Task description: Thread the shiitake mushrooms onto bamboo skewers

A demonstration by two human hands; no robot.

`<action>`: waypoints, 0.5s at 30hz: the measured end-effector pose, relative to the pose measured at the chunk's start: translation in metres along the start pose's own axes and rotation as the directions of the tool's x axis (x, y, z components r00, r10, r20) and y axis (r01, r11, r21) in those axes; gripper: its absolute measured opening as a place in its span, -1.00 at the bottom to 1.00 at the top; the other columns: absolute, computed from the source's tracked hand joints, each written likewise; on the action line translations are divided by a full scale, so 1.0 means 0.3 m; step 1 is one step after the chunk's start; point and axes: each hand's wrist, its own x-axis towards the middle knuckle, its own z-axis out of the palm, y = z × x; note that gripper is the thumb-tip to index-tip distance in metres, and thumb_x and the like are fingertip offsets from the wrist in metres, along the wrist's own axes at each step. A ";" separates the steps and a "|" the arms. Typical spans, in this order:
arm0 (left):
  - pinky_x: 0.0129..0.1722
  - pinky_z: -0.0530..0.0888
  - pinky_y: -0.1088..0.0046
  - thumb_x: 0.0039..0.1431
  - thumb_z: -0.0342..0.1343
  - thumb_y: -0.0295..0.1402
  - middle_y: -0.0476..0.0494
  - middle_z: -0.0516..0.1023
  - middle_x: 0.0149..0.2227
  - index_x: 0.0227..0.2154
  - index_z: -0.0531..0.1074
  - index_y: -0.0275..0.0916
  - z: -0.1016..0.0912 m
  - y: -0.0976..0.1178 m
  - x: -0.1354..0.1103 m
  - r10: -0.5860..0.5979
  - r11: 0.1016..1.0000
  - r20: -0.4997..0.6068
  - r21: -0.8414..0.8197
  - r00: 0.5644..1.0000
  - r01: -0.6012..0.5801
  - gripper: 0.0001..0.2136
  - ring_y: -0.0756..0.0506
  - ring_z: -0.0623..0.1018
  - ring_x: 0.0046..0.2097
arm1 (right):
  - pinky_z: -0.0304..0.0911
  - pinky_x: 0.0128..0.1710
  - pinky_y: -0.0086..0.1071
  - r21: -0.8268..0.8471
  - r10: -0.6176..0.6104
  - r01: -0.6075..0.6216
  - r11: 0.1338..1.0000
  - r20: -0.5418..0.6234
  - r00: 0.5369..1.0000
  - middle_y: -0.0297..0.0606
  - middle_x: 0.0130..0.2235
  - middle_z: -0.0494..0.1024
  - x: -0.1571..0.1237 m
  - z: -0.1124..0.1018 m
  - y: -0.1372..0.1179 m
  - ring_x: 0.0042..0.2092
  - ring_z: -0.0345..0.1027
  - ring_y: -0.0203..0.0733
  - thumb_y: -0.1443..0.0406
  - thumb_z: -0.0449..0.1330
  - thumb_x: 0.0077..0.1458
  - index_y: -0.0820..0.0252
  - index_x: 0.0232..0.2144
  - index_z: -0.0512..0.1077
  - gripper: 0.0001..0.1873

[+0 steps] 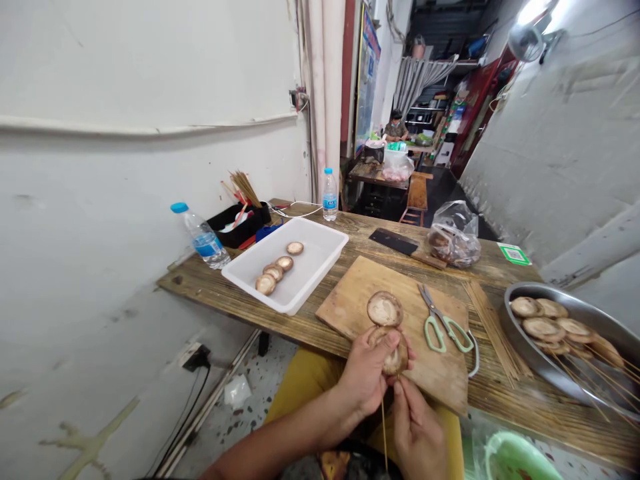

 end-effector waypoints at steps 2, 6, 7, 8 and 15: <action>-0.47 0.41 0.52 -0.12 0.27 -0.24 -0.08 0.46 -0.45 -0.33 0.37 -0.35 0.001 0.001 -0.003 0.007 1.000 0.001 0.003 1.000 -0.007 -0.66 0.04 0.46 -0.49 | 0.40 -0.27 -0.45 -0.034 -0.048 0.048 0.998 -0.003 0.999 -0.14 -0.29 0.61 -0.007 -0.001 0.001 -0.31 0.51 -0.17 0.31 0.13 0.07 0.22 -0.26 0.51 -0.80; -0.49 0.38 0.54 -0.13 0.28 -0.22 -0.09 0.48 -0.45 -0.33 0.38 -0.34 0.010 0.006 -0.004 0.002 1.000 0.009 0.012 1.000 -0.003 -0.66 0.03 0.47 -0.48 | 0.26 -0.66 -0.55 0.202 0.341 -0.364 0.909 0.138 0.930 -0.38 -0.66 0.42 -0.032 0.014 -0.012 -0.66 0.29 -0.34 0.15 0.06 0.15 0.22 -0.23 0.47 -0.70; -0.49 0.38 0.54 -0.12 0.27 -0.23 -0.10 0.49 -0.44 -0.33 0.38 -0.34 0.011 0.009 -0.003 0.005 1.000 0.014 0.019 1.000 -0.006 -0.66 0.02 0.48 -0.47 | 0.13 -0.76 -0.57 0.246 0.426 -0.466 0.850 0.198 0.883 -0.49 -0.74 0.28 -0.032 0.016 -0.009 -0.74 0.15 -0.38 0.11 0.03 0.17 0.21 -0.22 0.46 -0.66; -0.48 0.39 0.53 -0.12 0.27 -0.23 -0.11 0.49 -0.43 -0.33 0.38 -0.34 0.012 0.012 -0.001 0.017 0.999 0.026 0.031 1.000 -0.017 -0.67 0.01 0.49 -0.46 | 0.06 -0.80 -0.57 0.257 0.461 -0.514 0.819 0.240 0.854 -0.53 -0.77 0.18 -0.026 0.014 -0.003 -0.77 0.07 -0.40 0.10 0.01 0.18 0.21 -0.22 0.45 -0.65; -0.26 0.43 0.45 -0.11 0.28 -0.36 -0.21 0.55 -0.36 -0.35 0.48 -0.35 0.002 0.072 0.014 0.195 0.918 0.219 0.303 0.956 -0.257 -0.77 -0.06 0.52 -0.32 | 0.31 -0.09 -0.20 -0.200 -0.226 0.291 0.935 0.296 0.928 -0.10 -0.10 0.48 0.176 -0.113 0.039 -0.04 0.35 -0.06 0.32 0.09 0.10 0.13 -0.08 0.42 -0.69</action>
